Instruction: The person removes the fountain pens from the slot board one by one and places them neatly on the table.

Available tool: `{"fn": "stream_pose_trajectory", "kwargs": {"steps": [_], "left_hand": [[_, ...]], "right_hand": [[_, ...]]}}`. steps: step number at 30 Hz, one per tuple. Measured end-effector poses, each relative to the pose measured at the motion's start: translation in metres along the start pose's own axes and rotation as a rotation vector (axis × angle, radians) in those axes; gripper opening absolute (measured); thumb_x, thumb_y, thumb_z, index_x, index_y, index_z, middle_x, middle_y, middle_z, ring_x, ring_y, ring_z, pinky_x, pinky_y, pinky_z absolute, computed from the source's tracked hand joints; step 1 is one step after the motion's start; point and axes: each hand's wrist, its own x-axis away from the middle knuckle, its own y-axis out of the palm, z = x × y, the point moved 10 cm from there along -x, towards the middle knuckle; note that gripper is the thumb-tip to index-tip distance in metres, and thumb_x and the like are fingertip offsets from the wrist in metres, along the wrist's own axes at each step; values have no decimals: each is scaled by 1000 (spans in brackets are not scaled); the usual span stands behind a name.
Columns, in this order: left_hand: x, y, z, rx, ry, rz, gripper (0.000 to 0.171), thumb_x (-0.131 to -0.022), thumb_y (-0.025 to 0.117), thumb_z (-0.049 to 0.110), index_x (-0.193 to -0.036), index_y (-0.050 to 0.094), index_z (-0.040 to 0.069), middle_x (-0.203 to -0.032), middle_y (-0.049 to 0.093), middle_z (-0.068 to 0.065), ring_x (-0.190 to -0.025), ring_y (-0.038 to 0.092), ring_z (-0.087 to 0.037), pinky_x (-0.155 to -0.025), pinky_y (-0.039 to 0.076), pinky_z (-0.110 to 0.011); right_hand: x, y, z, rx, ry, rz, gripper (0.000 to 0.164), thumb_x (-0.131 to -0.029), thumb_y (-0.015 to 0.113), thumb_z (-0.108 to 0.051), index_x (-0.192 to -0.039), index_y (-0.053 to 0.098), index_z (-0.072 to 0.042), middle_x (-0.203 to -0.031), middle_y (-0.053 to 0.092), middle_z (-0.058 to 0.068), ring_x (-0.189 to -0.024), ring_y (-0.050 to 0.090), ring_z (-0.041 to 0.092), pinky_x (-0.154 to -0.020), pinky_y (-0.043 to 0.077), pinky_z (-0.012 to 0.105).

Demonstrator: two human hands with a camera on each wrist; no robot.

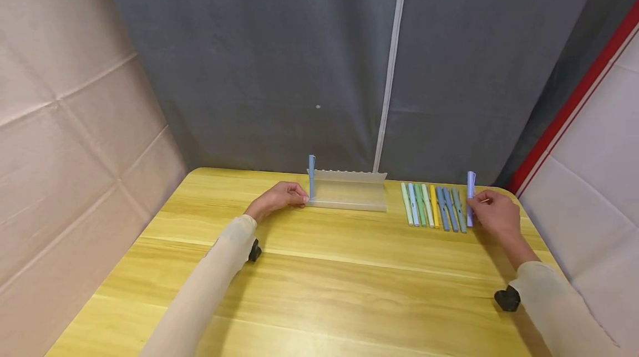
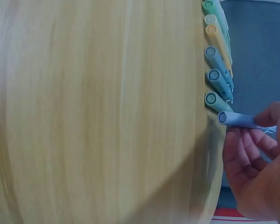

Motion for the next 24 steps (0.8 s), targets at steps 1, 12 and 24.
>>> {"fn": "stream_pose_trajectory", "kwargs": {"steps": [1, 12, 24], "left_hand": [[0, 0, 0, 0, -1, 1, 10, -101, 72, 14, -106, 73, 6, -97, 77, -5, -89, 71, -13, -85, 58, -26], [2, 0, 0, 0, 8, 2, 11, -101, 71, 15, -106, 73, 5, -96, 77, -5, -89, 71, -14, -85, 57, -26], [2, 1, 1, 3, 14, 3, 11, -101, 71, 13, -107, 73, 4, -96, 77, -6, -88, 71, -14, -85, 58, -26]], "right_hand": [[0, 0, 1, 37, -2, -14, 40, -103, 60, -36, -106, 72, 3, -74, 73, -2, -64, 58, 7, -59, 42, 24], [7, 11, 6, 122, 34, -157, 39, -100, 61, -34, -93, 75, 1, -67, 68, -4, -66, 58, 15, -62, 42, 29], [10, 11, -14, 229, -120, -72, 32, -99, 63, -24, -80, 78, -3, -63, 67, 1, -59, 54, 18, -54, 39, 32]]}}
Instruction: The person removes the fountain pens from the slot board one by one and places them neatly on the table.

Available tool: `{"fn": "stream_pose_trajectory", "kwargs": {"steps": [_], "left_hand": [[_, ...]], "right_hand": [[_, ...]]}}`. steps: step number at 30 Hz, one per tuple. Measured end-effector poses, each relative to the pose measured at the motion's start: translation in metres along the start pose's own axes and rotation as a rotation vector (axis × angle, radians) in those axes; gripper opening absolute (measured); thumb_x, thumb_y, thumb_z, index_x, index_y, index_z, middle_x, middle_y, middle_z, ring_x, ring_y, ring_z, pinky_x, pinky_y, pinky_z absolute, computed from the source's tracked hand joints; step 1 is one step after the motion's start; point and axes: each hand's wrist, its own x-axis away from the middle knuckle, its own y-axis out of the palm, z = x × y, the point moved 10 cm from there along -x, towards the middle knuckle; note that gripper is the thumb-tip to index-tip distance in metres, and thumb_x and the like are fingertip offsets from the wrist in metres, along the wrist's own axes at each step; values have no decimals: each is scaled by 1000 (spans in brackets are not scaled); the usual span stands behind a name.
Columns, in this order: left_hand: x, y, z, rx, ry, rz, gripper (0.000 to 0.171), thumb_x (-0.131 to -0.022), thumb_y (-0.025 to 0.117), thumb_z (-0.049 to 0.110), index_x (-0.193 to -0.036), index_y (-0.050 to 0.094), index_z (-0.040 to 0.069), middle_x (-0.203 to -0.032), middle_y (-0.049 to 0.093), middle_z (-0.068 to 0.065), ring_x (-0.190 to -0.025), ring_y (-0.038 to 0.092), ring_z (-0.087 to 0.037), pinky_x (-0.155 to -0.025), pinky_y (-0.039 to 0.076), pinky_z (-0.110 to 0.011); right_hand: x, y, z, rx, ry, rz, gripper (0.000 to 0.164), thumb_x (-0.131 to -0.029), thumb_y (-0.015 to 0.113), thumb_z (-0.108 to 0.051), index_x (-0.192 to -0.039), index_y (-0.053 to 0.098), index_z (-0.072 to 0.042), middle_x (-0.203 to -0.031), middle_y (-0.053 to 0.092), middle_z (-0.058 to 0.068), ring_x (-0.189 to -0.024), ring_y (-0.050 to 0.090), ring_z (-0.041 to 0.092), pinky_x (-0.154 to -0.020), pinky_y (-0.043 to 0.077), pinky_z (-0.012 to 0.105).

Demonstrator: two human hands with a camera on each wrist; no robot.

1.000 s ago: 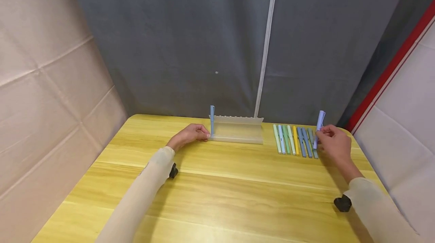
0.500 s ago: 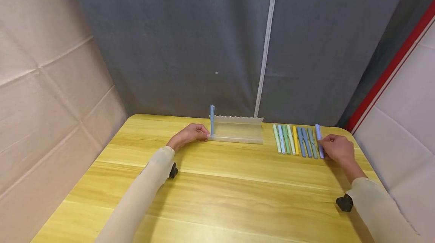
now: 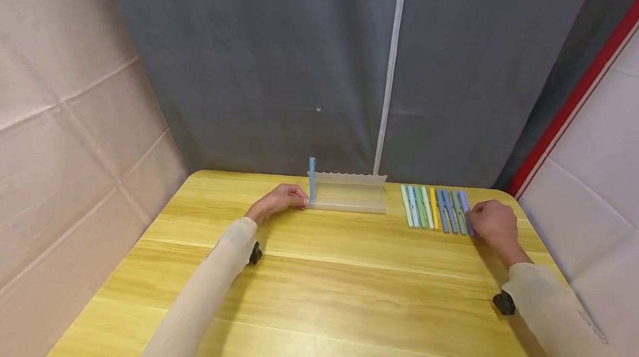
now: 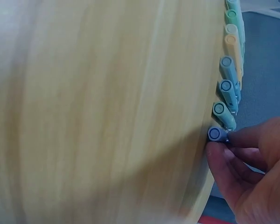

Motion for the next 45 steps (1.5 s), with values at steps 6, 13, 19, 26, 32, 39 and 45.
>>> {"fn": "stream_pose_trajectory", "kwargs": {"steps": [6, 13, 19, 26, 32, 39, 45], "left_hand": [[0, 4, -3, 16, -7, -11, 12, -100, 73, 14, -106, 73, 3, -95, 77, -5, -86, 72, -11, -84, 59, -26], [0, 4, -5, 12, -6, -16, 12, -100, 73, 14, -106, 73, 3, -97, 78, -7, -87, 73, -12, -85, 59, -27], [2, 3, -3, 2, -8, -15, 13, -101, 73, 15, -107, 73, 4, -96, 77, -5, -87, 72, -12, -84, 59, -26], [2, 1, -1, -14, 1, -12, 13, -101, 71, 14, -108, 74, 3, -97, 76, -6, -88, 71, -12, -84, 58, -26], [2, 1, 1, -4, 10, -14, 15, -102, 70, 12, -110, 74, 0, -101, 78, -10, -89, 73, -12, -86, 60, -28], [3, -1, 1, -1, 5, -3, 16, -102, 70, 13, -110, 75, 0, -104, 78, -11, -93, 75, -14, -89, 61, -31], [1, 0, 1, -1, -6, -9, 16, -101, 71, 14, -111, 76, 1, -103, 78, -10, -91, 75, -13, -90, 62, -31]], "right_hand": [[9, -1, -4, 17, 26, 6, 39, -103, 59, -29, -87, 79, 0, -69, 69, 9, -60, 53, 22, -50, 38, 34], [1, 1, -8, -22, 72, 66, 48, -107, 52, -35, -114, 71, 8, -99, 74, 28, -77, 67, 40, -54, 44, 39], [-7, 7, -53, -164, -28, 209, 41, -108, 52, -28, -119, 69, 7, -109, 74, 29, -94, 70, 45, -76, 53, 54], [0, 22, -126, -367, -174, 283, 32, -109, 57, -28, -119, 74, -3, -109, 78, 20, -97, 73, 37, -79, 53, 26], [-1, 55, -180, -492, -221, 204, 29, -106, 65, -25, -123, 75, -4, -113, 80, 15, -102, 77, 34, -80, 47, 4], [-7, 84, -223, -649, -201, 52, 35, -105, 68, -27, -130, 73, -2, -123, 78, 16, -113, 75, 33, -92, 60, 24], [-12, 109, -251, -793, -207, -58, 35, -104, 70, -16, -133, 70, 4, -126, 76, 21, -118, 74, 36, -93, 59, 21]]}}
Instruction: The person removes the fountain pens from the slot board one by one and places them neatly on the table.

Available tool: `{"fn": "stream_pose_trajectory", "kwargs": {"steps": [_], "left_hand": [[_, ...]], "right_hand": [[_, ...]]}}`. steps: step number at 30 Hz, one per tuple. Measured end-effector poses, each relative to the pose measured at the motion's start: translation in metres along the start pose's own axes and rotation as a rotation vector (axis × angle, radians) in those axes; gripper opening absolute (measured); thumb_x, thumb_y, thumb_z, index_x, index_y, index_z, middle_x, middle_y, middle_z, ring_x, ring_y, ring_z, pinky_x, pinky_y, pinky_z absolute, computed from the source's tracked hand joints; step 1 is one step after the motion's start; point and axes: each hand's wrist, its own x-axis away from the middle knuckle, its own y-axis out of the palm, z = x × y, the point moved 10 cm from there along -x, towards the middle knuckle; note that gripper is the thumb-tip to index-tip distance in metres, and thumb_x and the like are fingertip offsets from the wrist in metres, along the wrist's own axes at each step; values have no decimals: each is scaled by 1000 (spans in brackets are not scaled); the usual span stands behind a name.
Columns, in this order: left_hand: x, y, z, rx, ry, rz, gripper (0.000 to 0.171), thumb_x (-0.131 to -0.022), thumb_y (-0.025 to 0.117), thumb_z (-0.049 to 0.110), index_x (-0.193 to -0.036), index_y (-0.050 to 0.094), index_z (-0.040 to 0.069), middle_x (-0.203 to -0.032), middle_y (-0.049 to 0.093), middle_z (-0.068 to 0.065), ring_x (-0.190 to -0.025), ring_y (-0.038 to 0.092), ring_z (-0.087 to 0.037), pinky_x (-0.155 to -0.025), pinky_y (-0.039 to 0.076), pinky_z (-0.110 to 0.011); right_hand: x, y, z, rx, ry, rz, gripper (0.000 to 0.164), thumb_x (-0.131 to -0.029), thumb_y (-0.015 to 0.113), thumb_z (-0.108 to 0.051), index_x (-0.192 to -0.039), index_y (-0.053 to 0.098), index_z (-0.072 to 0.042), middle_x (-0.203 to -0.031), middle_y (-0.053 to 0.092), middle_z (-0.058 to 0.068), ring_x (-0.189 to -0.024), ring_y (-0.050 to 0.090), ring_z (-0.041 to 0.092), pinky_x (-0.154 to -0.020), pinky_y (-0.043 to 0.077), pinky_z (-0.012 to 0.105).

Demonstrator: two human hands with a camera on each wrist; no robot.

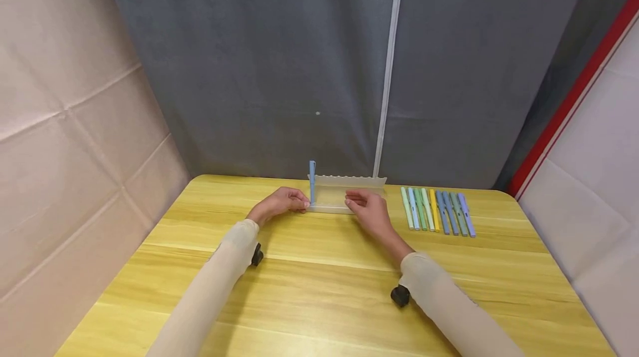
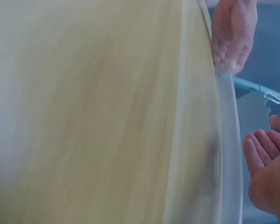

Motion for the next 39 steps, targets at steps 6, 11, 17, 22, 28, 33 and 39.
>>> {"fn": "stream_pose_trajectory", "kwargs": {"steps": [6, 11, 17, 22, 28, 33, 39], "left_hand": [[1, -3, -1, -6, -10, 3, 15, -100, 72, 12, -110, 77, 2, -102, 78, -9, -89, 75, -12, -90, 62, -30], [2, -8, -1, -17, -10, 15, 15, -101, 72, 14, -109, 77, 3, -102, 78, -8, -90, 74, -11, -91, 62, -30], [3, -8, 1, -18, -8, 13, 16, -101, 72, 14, -110, 76, 1, -105, 78, -12, -93, 76, -15, -93, 62, -33], [1, -6, -1, 19, -14, 4, 15, -100, 73, 12, -109, 76, 0, -100, 78, -9, -90, 76, -13, -91, 62, -32], [0, -6, -1, 7, -17, 2, 16, -100, 73, 13, -109, 76, 0, -101, 79, -10, -91, 76, -14, -90, 62, -32], [1, -6, 0, -9, -20, 1, 16, -100, 73, 14, -110, 76, 1, -105, 79, -11, -94, 76, -15, -93, 62, -33], [0, -7, -2, -15, -24, 13, 15, -101, 72, 13, -110, 76, 2, -101, 78, -8, -90, 74, -13, -93, 61, -32]], "right_hand": [[-6, 33, -10, -81, 20, -46, 35, -102, 69, -6, -133, 67, 9, -127, 74, 26, -121, 72, 40, -95, 59, 22], [-14, 61, -27, -43, 6, -107, 37, -101, 69, -4, -136, 66, 8, -129, 74, 24, -120, 73, 38, -102, 59, 41], [-26, 79, -32, -48, 17, -92, 36, -101, 70, -5, -135, 67, 7, -128, 75, 23, -120, 73, 37, -104, 57, 45], [-34, 86, -28, -88, 36, -17, 32, -100, 70, -5, -130, 70, 6, -123, 77, 22, -117, 75, 36, -105, 57, 47], [-39, 87, -24, -15, 90, 90, 27, -99, 74, -11, -123, 76, 2, -115, 80, 19, -109, 78, 33, -99, 60, 44], [-41, 87, -23, 55, 126, 150, 24, -97, 77, -19, -117, 80, -4, -109, 82, 13, -103, 79, 29, -93, 61, 43], [-42, 90, -20, 120, 151, 175, 24, -98, 78, -27, -114, 81, -9, -105, 83, 8, -100, 79, 26, -92, 59, 43]]}}
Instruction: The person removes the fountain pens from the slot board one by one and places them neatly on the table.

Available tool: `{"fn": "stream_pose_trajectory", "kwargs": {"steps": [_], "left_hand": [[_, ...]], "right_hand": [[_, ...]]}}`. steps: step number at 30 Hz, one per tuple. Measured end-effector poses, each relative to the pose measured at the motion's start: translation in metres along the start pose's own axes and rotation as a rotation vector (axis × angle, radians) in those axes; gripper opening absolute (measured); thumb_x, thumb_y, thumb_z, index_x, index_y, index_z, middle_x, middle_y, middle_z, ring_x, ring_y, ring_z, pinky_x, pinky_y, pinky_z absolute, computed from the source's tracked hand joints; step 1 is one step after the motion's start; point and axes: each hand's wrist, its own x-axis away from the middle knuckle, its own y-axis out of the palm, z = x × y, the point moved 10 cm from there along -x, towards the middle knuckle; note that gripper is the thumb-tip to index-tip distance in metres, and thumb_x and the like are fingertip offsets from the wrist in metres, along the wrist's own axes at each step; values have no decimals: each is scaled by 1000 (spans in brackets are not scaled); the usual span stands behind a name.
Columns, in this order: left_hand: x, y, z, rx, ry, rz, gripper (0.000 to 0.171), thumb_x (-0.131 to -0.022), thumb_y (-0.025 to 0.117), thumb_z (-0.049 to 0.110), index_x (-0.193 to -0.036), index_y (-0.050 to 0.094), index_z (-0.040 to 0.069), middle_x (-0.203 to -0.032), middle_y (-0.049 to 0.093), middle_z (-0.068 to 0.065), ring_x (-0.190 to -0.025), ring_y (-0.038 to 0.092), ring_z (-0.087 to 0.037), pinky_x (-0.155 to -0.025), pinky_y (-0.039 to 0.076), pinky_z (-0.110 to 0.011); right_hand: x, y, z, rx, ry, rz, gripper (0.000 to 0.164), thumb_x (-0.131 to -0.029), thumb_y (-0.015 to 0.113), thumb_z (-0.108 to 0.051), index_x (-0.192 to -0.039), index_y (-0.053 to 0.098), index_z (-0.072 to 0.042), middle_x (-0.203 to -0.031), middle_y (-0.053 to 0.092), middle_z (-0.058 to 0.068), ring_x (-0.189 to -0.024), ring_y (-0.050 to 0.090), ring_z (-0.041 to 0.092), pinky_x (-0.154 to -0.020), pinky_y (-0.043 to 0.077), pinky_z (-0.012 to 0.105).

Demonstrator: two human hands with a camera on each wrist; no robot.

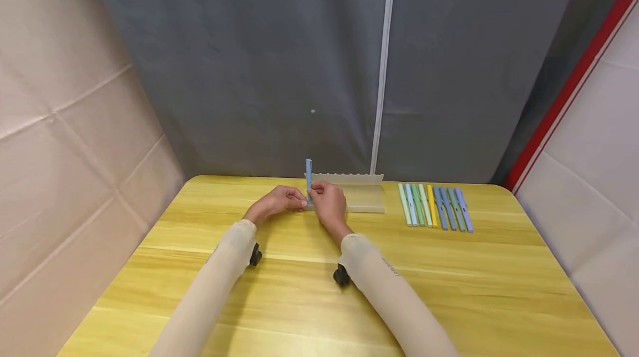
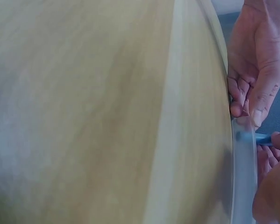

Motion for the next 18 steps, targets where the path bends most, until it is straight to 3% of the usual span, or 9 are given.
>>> {"fn": "stream_pose_trajectory", "kwargs": {"steps": [12, 18], "left_hand": [[1, 0, -1, -9, -9, 9, 14, -102, 71, 13, -109, 75, 2, -101, 78, -8, -90, 74, -12, -89, 60, -30], [0, -1, -1, -20, -6, 20, 15, -101, 73, 15, -109, 76, 3, -100, 79, -7, -90, 74, -12, -88, 60, -28]], "right_hand": [[0, -2, -3, -12, -9, -1, 21, -97, 79, -26, -109, 82, -9, -102, 83, 8, -96, 79, 26, -88, 57, 42], [-1, -6, 0, -155, -7, 15, 20, -97, 79, -22, -110, 80, -7, -103, 82, 12, -94, 78, 26, -80, 62, 33]]}}
